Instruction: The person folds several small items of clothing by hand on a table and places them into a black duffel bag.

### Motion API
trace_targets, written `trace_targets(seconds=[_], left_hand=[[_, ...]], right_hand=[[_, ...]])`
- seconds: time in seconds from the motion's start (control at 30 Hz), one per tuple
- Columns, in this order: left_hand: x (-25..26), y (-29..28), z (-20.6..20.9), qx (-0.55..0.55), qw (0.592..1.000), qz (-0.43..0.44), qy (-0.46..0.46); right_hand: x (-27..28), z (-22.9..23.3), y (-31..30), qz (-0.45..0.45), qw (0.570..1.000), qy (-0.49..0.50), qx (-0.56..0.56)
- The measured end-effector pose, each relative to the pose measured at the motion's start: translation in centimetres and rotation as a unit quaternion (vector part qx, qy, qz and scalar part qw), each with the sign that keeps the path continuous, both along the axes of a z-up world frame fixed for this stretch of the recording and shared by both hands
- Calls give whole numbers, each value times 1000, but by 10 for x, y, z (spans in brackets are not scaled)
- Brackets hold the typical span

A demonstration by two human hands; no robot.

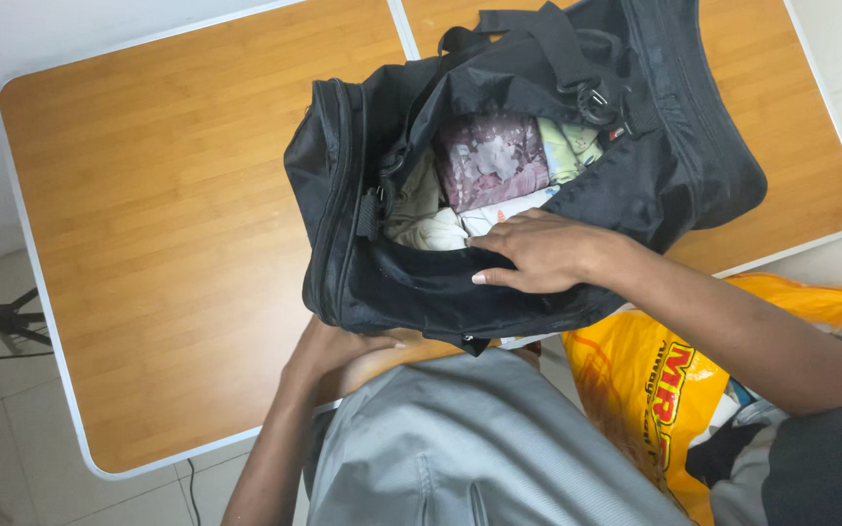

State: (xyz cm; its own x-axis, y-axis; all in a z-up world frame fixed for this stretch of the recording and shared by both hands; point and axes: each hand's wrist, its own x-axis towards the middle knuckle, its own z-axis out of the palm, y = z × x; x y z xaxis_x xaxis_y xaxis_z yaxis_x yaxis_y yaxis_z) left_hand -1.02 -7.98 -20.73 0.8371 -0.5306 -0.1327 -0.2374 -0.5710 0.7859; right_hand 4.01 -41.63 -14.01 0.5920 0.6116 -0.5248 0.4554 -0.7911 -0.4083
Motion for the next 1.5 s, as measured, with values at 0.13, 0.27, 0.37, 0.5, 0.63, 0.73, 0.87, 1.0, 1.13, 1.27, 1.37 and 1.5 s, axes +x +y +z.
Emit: trace_targets(seconds=[0.13,0.27,0.37,0.5,0.63,0.73,0.87,1.0,1.13,1.27,1.37,1.5], left_hand=[[-8,-26,-20,-38,976,94,192],[-5,-34,-29,-92,990,84,61],[-7,-39,-36,-87,990,92,56],[-10,-55,-56,-80,994,67,33],[-7,-89,-66,-80,996,45,3],[2,-126,-63,-80,995,38,-40],[19,-168,-59,-27,996,62,-65],[41,-204,-67,6,984,78,-162],[64,-238,-77,-26,977,104,-183],[86,-258,-76,0,980,98,-175],[96,-270,-77,-8,982,104,-157],[90,-266,-76,-4,983,84,-163]], right_hand=[[-4,9,0,7,998,-60,24],[-2,33,-10,-34,997,-61,31],[3,45,-25,-42,991,-86,88],[6,51,-47,-39,987,-124,96],[10,53,-73,-55,981,-179,53],[7,57,-98,-102,971,-212,39],[2,64,-125,-122,962,-244,-10],[-3,68,-150,-172,950,-252,-72],[-2,64,-170,-186,930,-310,-71],[-8,73,-185,-167,917,-358,-60],[-19,77,-190,-156,914,-368,-70],[-41,74,-188,-197,928,-314,-40]])
